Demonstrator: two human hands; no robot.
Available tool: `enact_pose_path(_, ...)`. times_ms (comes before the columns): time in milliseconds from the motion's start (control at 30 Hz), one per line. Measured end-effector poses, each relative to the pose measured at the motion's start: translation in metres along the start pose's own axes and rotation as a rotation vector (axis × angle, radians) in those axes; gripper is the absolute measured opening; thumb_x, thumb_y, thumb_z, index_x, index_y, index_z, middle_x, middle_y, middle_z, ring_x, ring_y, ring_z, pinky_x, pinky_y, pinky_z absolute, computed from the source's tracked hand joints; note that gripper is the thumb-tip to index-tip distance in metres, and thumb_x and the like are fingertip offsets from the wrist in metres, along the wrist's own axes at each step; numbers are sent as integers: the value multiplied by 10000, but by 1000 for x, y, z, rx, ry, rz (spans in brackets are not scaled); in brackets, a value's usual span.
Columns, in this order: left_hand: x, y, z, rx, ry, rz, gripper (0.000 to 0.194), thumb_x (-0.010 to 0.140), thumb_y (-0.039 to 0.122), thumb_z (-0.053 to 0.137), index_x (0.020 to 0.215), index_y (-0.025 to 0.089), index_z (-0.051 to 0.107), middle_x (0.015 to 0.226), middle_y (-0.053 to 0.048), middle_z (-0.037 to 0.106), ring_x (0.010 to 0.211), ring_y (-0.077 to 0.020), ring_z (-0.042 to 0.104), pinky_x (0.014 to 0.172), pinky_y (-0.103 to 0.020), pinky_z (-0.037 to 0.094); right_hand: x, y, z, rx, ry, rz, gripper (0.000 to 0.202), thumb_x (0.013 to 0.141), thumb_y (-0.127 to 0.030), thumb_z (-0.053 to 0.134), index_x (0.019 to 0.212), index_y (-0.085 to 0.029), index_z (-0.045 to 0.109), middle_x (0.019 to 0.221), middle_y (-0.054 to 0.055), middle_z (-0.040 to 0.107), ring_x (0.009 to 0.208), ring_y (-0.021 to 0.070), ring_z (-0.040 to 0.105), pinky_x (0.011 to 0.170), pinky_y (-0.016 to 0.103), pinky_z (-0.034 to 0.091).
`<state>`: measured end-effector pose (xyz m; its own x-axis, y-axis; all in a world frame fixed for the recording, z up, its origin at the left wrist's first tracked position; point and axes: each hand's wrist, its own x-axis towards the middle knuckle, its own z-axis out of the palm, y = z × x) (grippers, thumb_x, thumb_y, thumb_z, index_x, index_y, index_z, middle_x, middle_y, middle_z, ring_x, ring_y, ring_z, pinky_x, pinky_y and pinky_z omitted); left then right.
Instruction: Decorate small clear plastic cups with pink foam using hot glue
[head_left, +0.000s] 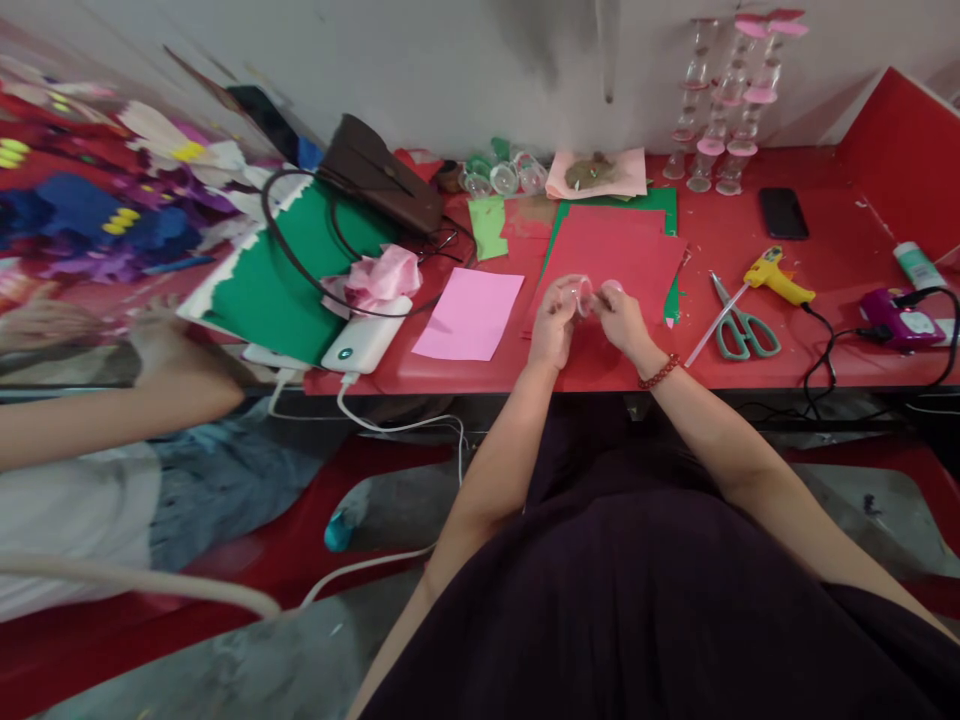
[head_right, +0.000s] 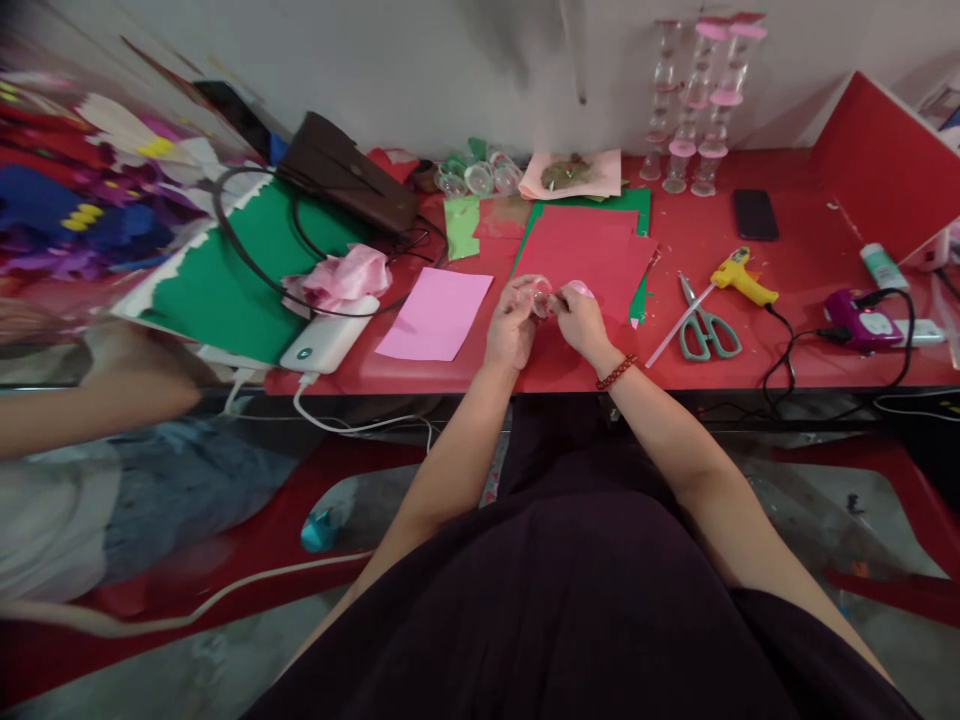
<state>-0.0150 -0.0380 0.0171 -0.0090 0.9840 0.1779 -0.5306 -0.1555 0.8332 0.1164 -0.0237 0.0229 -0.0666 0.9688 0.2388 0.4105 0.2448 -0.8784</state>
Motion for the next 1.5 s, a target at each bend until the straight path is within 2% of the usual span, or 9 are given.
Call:
enact_pose_path(200, -3, -1, 0, 53, 19, -49, 138, 924, 372, 786, 998, 257, 764, 920, -16, 724, 769, -141, 644, 792, -270, 499, -5, -3, 4, -157, 53, 62, 257, 969, -122, 549, 773, -252, 447, 725, -7, 443, 653, 171, 344, 683, 330, 273)
enact_pose_path(367, 2, -2, -2, 22, 65, -32, 113, 945, 351, 751, 969, 242, 761, 914, -23, 758, 694, -130, 617, 695, -259, 481, -8, -4, 6, -179, 15, 33, 268, 988, -122, 512, 763, -250, 443, 704, -1, 428, 642, 172, 352, 663, 318, 279)
enact_pose_path(633, 2, -9, -7, 52, 27, 22, 189, 863, 433, 831, 922, 258, 793, 901, -13, 771, 726, -134, 636, 688, -264, 476, -13, -12, 4, -309, 55, 19, 304, 1025, -377, 621, 782, -231, 510, 692, 28, 483, 717, 190, 488, 693, 315, 344)
enact_pose_path(900, 8, -5, -16, -62, 154, -187, 324, 1014, 472, 580, 1054, 230, 791, 901, -46, 770, 755, -148, 693, 635, -275, 505, -9, -4, 5, -112, -52, -79, 342, 1058, -299, 539, 737, -253, 431, 673, -6, 427, 645, 169, 390, 665, 322, 319)
enact_pose_path(1067, 9, 1, -15, -100, 133, -257, 381, 1065, 351, 448, 1076, 212, 803, 892, -75, 781, 777, -173, 711, 622, -272, 545, -8, -3, 7, 164, -97, -115, 466, 1099, -520, 465, 717, -254, 449, 674, -6, 473, 650, 152, 426, 661, 315, 367)
enact_pose_path(1167, 9, 3, -15, -109, 136, -260, 384, 1070, 376, 450, 1208, 234, 779, 1011, -84, 798, 885, -198, 739, 696, -295, 587, -7, -1, 10, 362, -148, -82, 544, 1061, -669, 452, 709, -255, 432, 657, -24, 442, 611, 132, 396, 614, 294, 373)
enact_pose_path(1300, 9, 4, -16, -124, 130, -240, 382, 1067, 418, 482, 1310, 259, 731, 1063, -74, 795, 936, -194, 742, 751, -299, 601, -7, 2, 8, 492, -204, -25, 564, 1028, -718, 480, 719, -246, 464, 642, -36, 410, 581, 118, 357, 559, 274, 329)
enact_pose_path(1400, 9, 2, -18, -142, 122, -219, 351, 1063, 421, 506, 1230, 237, 754, 1014, -71, 789, 887, -173, 734, 725, -279, 585, -9, 2, 5, 485, -161, -29, 549, 1041, -697, 465, 734, -242, 464, 669, -31, 425, 607, 122, 383, 579, 271, 339)
enact_pose_path(1500, 7, -1, -18, -124, 82, -168, 301, 1039, 439, 571, 1061, 222, 780, 993, -57, 783, 812, -136, 720, 685, -247, 556, -8, 2, 3, 306, -51, -114, 440, 1056, -574, 525, 774, -242, 467, 718, -26, 466, 677, 133, 442, 657, 278, 380)
